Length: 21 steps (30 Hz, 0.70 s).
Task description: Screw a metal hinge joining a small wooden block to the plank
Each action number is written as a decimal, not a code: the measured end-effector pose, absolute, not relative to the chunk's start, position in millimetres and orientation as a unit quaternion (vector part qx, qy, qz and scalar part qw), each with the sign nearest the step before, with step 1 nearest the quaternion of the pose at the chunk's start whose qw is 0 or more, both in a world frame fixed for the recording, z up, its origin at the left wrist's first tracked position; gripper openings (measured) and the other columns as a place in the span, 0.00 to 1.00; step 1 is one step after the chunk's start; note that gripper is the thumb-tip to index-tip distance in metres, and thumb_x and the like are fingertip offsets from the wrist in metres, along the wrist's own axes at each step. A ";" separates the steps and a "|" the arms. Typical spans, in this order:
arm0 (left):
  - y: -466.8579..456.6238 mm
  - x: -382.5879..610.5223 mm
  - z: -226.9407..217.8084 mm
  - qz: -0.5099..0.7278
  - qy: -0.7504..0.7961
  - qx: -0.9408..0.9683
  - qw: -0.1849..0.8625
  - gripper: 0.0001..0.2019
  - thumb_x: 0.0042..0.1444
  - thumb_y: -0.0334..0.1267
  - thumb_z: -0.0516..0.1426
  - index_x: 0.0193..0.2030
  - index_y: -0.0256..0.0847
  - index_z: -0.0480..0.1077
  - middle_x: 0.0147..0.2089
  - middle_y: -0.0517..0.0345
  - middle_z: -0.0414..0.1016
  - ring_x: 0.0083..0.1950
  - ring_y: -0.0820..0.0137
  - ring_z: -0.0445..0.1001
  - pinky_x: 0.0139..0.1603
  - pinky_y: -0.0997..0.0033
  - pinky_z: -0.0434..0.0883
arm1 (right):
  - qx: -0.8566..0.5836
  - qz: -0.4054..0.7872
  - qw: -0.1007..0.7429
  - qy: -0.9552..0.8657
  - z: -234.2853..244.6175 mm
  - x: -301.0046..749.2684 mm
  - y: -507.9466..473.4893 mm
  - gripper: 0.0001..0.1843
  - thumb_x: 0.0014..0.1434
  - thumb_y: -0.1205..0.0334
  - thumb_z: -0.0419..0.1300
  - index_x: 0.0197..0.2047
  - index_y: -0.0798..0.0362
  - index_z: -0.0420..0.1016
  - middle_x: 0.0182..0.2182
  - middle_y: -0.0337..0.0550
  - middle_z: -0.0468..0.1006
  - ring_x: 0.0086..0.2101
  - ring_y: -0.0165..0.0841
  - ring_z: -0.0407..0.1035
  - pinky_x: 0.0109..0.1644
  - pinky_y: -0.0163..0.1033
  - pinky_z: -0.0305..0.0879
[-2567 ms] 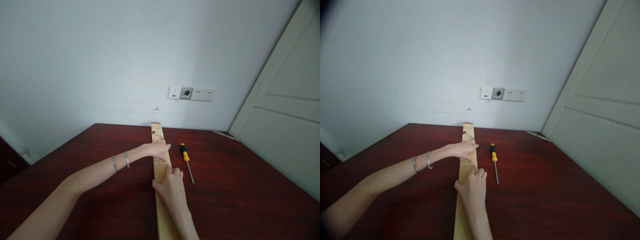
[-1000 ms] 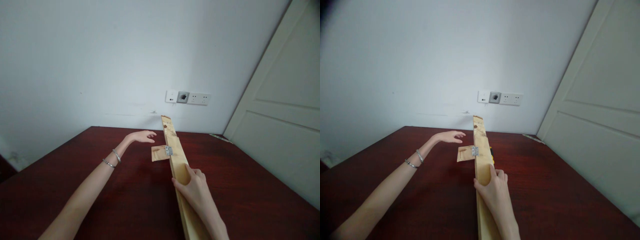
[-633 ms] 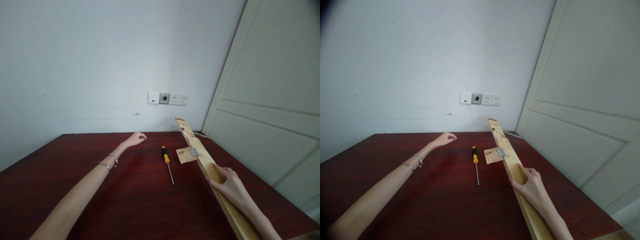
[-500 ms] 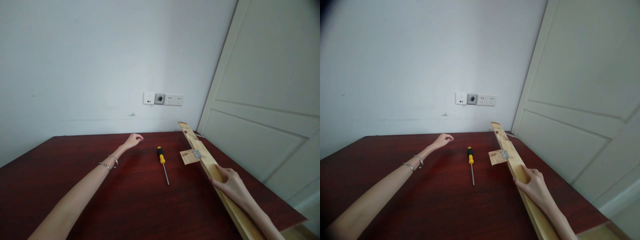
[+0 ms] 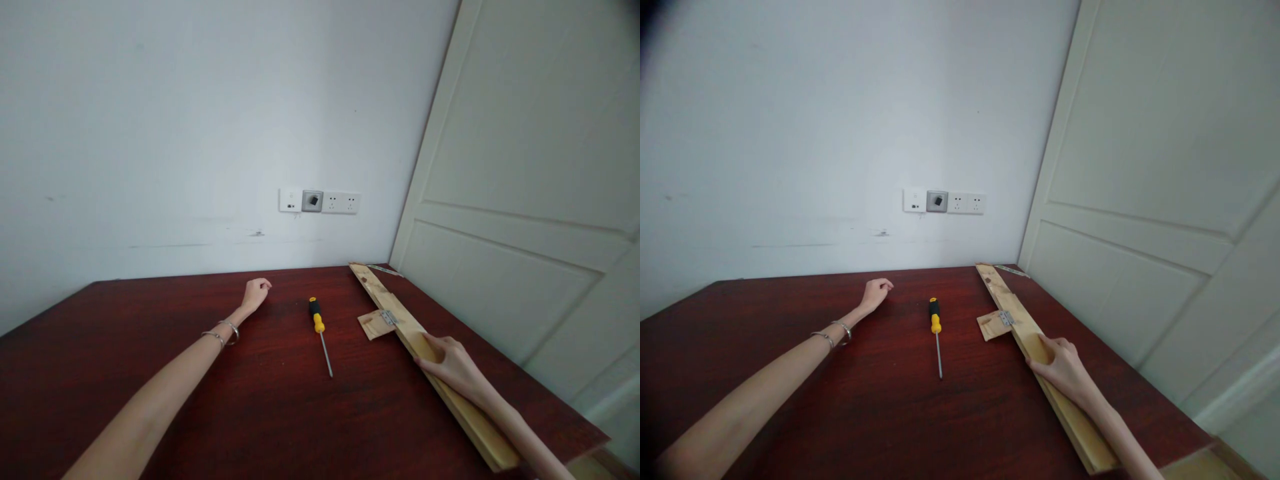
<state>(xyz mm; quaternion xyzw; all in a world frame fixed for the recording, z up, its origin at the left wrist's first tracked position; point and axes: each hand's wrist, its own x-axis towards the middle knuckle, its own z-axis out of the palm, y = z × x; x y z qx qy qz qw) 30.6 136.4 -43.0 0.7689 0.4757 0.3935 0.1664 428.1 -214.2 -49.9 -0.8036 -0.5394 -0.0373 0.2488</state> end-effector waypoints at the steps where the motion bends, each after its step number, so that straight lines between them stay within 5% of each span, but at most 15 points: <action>1: 136.8 29.8 -46.0 0.395 0.474 0.770 0.162 0.15 0.48 0.25 0.47 0.29 0.37 0.76 0.32 0.54 0.78 0.37 0.67 0.76 0.45 0.68 0.70 | -0.804 -0.036 0.250 -0.539 -51.9 429.9 -211.9 0.36 0.46 0.46 0.61 0.53 0.64 0.74 0.43 0.57 0.75 0.45 0.47 0.69 0.54 0.46 0.62; 21: 133.0 27.6 -58.4 0.351 0.449 0.812 0.127 0.16 0.50 0.23 0.47 0.30 0.37 0.76 0.32 0.55 0.78 0.36 0.68 0.74 0.41 0.71 0.69 | -0.798 -0.014 0.245 -0.550 -58.7 443.7 -197.7 0.41 0.46 0.40 0.58 0.53 0.67 0.73 0.43 0.59 0.76 0.46 0.49 0.70 0.54 0.47 0.64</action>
